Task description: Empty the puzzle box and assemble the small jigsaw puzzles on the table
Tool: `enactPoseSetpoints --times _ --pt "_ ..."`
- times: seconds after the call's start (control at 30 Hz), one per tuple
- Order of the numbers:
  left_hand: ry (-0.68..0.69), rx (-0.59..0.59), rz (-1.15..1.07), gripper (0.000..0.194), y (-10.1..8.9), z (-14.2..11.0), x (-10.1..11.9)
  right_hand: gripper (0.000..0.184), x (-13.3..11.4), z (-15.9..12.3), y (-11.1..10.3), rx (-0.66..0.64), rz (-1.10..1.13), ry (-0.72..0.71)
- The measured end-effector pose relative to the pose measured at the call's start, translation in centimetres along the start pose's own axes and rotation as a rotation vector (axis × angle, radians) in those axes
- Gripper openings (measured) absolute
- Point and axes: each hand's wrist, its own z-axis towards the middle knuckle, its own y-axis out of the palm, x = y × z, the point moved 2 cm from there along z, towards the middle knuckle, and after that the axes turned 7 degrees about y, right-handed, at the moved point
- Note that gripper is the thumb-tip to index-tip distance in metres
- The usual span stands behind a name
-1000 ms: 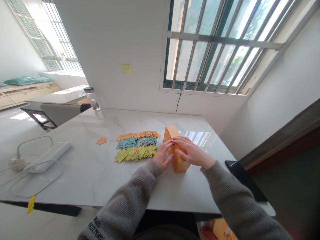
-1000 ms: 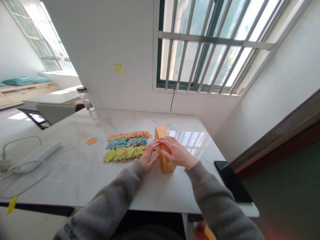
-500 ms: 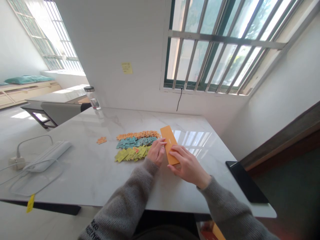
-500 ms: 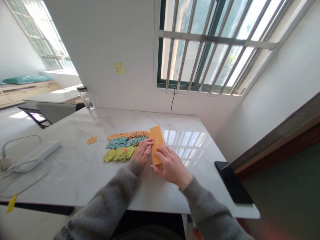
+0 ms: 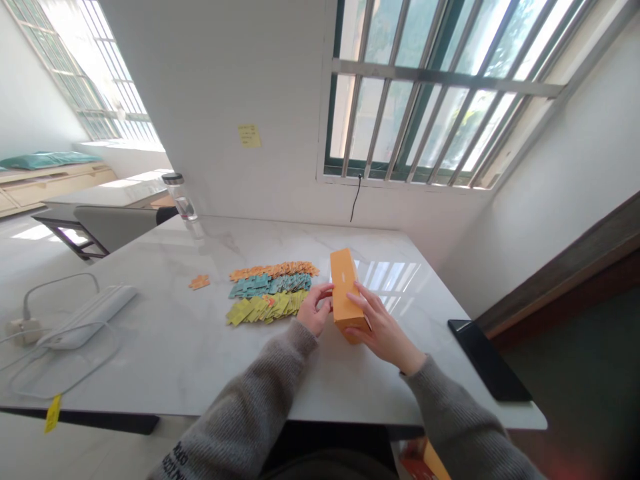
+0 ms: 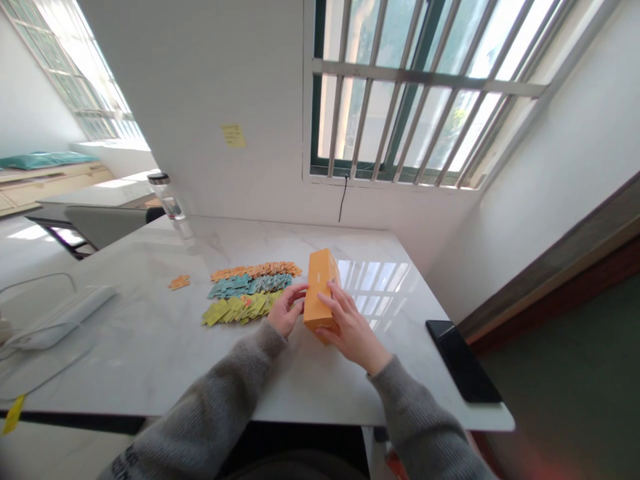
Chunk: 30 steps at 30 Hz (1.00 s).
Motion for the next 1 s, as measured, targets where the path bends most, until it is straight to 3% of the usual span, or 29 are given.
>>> enactPoseSetpoints --times 0.13,0.27,0.43,0.57,0.73,0.83,1.0 --pt "-0.062 -0.008 0.053 0.039 -0.6 -0.1 -0.5 0.080 0.0 0.8 -0.4 -0.082 -0.097 -0.072" --pt "-0.080 -0.034 0.089 0.047 -0.4 -0.2 -2.8 0.079 1.1 1.6 -0.3 -0.150 -0.196 -0.131" --pt "-0.291 -0.117 -0.141 0.048 0.6 -0.5 -5.1 0.066 2.6 1.5 0.5 -0.271 -0.280 -0.076" --pt "-0.343 -0.063 -0.274 0.044 0.5 -0.4 -5.1 0.052 1.8 1.6 1.3 -0.143 -0.370 0.108" --pt "-0.373 -0.065 -0.192 0.044 0.1 -0.3 -4.9 0.062 1.9 3.1 2.5 -0.014 -0.466 0.332" --pt "-0.427 -0.059 -0.164 0.044 -0.2 -0.4 -4.9 0.062 4.4 4.0 1.6 0.017 -0.515 0.370" --pt "-0.428 -0.122 -0.172 0.041 0.0 -0.6 -4.2 0.068 12.0 4.0 -2.7 -0.107 -0.592 0.493"
